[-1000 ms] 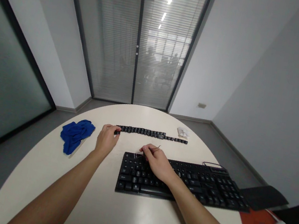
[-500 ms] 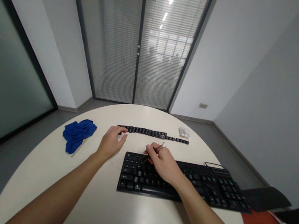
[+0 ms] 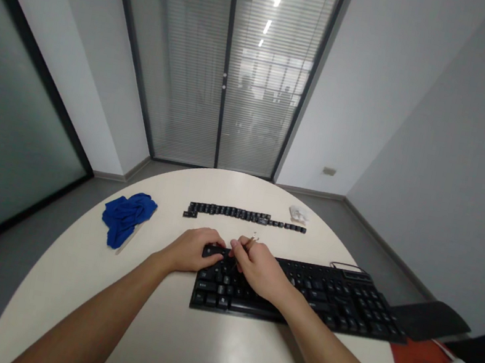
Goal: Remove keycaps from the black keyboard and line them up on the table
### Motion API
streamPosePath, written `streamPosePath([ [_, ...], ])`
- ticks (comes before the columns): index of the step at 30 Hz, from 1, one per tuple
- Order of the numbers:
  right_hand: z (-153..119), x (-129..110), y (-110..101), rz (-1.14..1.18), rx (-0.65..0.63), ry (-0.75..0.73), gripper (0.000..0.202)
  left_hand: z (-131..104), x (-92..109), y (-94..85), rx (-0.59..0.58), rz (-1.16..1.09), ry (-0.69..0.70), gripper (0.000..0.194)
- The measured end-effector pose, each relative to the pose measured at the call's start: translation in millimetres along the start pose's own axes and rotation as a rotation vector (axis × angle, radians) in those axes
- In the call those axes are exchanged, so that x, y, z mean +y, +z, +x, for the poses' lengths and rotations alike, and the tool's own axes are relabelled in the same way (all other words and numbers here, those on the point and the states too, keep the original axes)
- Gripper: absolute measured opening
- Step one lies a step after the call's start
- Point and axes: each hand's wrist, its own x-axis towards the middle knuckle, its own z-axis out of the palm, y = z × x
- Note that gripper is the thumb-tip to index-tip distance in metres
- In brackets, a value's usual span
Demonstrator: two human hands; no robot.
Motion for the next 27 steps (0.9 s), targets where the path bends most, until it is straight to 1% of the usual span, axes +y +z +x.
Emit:
streamPosePath([
  [4, -0.2, -0.5, 3.3, -0.042, 0.007, 0.02, 0.037, 0.1, -1.9, 1.6, -0.004, -0.018, -0.001, 0.018],
  [9, -2.4, -7.1, 5.3, -0.101, 0.022, 0.028, 0.035, -0.3, -5.4, 3.9, 0.031, -0.027, 0.039, 0.017],
  [15, -3.2, -12.4, 6.4, -0.133, 0.041, 0.036, 0.034, -0.5, -4.9, 4.6, 0.034, -0.04, 0.041, 0.019],
  [18, -4.2, -11.6, 7.2, -0.138, 0.054, 0.018, 0.035, -0.7, -4.8, 5.2, 0.042, -0.038, 0.045, 0.017],
  [24, -4.3, -10.3, 8.6, -0.119, 0.013, -0.052, 0.041, -0.7, -3.8, 4.1, 0.036, -0.035, 0.035, 0.015],
  [27, -3.8, -9.4, 10.0, -0.105, 0.015, -0.068, 0.044, -0.3, -2.9, 3.5, 0.03, -0.038, 0.027, 0.014],
])
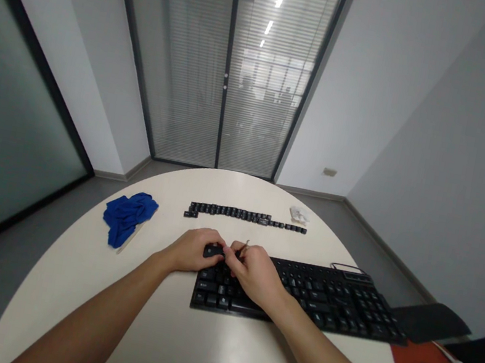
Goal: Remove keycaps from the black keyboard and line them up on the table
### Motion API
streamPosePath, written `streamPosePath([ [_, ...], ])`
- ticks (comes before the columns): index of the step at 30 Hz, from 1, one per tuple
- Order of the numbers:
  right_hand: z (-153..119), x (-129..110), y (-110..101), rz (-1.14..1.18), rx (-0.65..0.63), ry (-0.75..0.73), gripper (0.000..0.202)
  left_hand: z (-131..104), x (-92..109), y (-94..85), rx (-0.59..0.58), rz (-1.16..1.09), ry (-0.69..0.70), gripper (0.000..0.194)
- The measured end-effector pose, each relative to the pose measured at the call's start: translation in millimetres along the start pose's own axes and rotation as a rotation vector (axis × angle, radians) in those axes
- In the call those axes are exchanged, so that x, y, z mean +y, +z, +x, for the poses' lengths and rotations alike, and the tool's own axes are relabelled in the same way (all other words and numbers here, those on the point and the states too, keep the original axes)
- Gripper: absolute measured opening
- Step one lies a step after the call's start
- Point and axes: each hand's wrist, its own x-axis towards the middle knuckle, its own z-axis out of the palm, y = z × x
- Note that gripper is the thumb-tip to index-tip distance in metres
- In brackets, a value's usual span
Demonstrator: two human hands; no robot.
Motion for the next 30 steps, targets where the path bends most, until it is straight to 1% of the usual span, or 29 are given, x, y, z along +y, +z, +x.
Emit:
streamPosePath([
  [7, 0.3, 2.7, 1.4, 0.032, -0.01, -0.003, 0.044, -0.1, -1.4, 1.8, 0.011, 0.006, 0.004, 0.014],
  [15, 0.7, 3.5, 2.1, 0.008, 0.001, 0.015, 0.044, -0.3, -1.9, 2.4, 0.011, 0.006, 0.012, 0.015],
  [22, -0.6, 3.3, 4.8, -0.074, 0.017, 0.004, 0.045, 0.7, -0.4, 0.6, 0.009, -0.012, 0.013, 0.016],
  [26, -1.5, 3.0, 6.1, -0.157, 0.002, -0.019, 0.043, 0.2, -1.9, 0.7, 0.003, -0.018, 0.006, 0.018],
  [30, -2.1, 0.2, 0.0, -0.189, -0.031, -0.011, 0.038, 0.1, -1.1, -0.1, -0.005, -0.012, 0.003, 0.018],
])
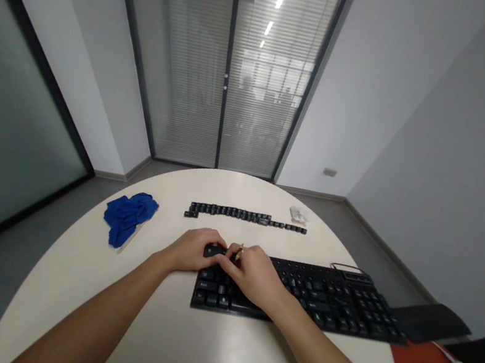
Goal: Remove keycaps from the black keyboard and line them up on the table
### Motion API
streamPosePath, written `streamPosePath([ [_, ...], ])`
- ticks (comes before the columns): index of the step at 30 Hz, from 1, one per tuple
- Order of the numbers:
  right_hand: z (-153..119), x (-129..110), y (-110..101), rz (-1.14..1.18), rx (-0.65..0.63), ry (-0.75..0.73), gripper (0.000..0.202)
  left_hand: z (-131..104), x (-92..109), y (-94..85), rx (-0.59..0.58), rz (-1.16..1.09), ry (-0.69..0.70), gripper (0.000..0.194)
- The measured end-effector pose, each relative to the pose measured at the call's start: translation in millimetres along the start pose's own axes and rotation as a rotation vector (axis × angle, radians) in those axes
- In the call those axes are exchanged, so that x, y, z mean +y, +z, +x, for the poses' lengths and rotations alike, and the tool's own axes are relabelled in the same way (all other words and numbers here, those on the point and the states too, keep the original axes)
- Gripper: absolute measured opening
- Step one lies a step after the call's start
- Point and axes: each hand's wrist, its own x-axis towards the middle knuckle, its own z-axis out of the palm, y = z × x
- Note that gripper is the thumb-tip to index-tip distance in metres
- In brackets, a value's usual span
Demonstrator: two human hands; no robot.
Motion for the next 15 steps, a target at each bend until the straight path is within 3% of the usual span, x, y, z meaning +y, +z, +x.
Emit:
streamPosePath([
  [4, -0.5, 1.4, -12.8, 0.075, 0.033, 0.027, 0.032, 0.6, 1.8, 0.3, 0.007, 0.013, 0.002, 0.014],
  [7, -0.5, 4.7, -20.4, 0.062, 0.063, -0.037, 0.034, 0.5, 0.9, 1.8, 0.016, 0.023, -0.007, 0.015],
  [11, -0.2, 7.0, -22.5, -0.023, 0.026, -0.142, 0.039, -0.2, -0.2, 2.0, 0.005, 0.022, -0.012, 0.016],
  [15, -1.1, 5.5, -20.3, -0.021, -0.01, -0.152, 0.03, -0.4, 1.7, 0.8, 0.011, 0.008, -0.008, 0.017],
])
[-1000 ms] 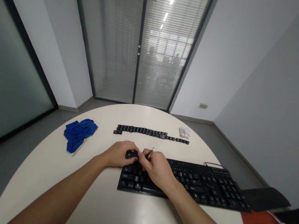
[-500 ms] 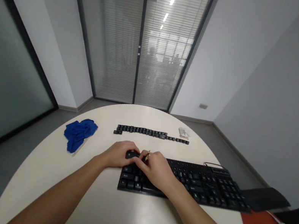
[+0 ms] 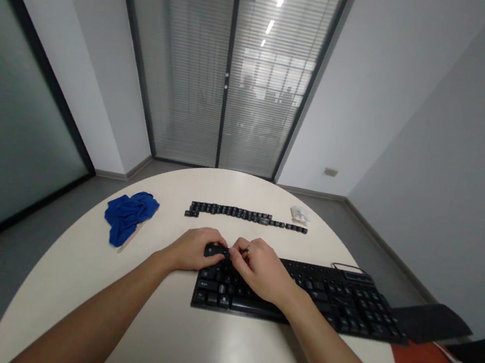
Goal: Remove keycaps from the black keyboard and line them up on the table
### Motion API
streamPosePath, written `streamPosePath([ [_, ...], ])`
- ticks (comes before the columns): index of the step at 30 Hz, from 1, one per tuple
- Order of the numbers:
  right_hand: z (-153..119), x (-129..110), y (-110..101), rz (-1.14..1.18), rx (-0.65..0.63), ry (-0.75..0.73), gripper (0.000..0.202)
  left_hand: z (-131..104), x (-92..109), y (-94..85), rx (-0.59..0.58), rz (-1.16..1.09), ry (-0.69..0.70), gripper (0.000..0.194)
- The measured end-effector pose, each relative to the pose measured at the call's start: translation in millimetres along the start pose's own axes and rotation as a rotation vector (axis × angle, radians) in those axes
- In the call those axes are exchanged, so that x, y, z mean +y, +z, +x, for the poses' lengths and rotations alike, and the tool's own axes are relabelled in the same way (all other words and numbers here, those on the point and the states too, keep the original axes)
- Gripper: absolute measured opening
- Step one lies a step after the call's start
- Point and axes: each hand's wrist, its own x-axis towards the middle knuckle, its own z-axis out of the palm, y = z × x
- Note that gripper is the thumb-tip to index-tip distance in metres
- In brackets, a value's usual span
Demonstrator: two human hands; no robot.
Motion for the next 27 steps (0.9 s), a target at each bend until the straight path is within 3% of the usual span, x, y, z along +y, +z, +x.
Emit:
streamPosePath([
  [7, -1.0, 0.8, 1.9, 0.071, -0.066, 0.067, 0.022, 0.5, 0.7, 1.6, -0.024, -0.021, 0.009, 0.022],
  [15, 1.1, 9.7, 3.4, 0.24, -0.047, 0.149, 0.027, 0.4, -0.5, 1.1, -0.041, -0.07, 0.014, 0.025],
  [21, 1.6, 23.5, 9.1, 0.398, -0.107, 0.171, 0.027, 3.8, 3.6, 0.9, -0.085, -0.247, 0.069, 0.027],
  [27, 3.5, 30.3, 13.9, 0.587, -0.106, 0.223, 0.035, 5.8, 4.0, 2.6, -0.141, -0.409, 0.037, 0.02],
])
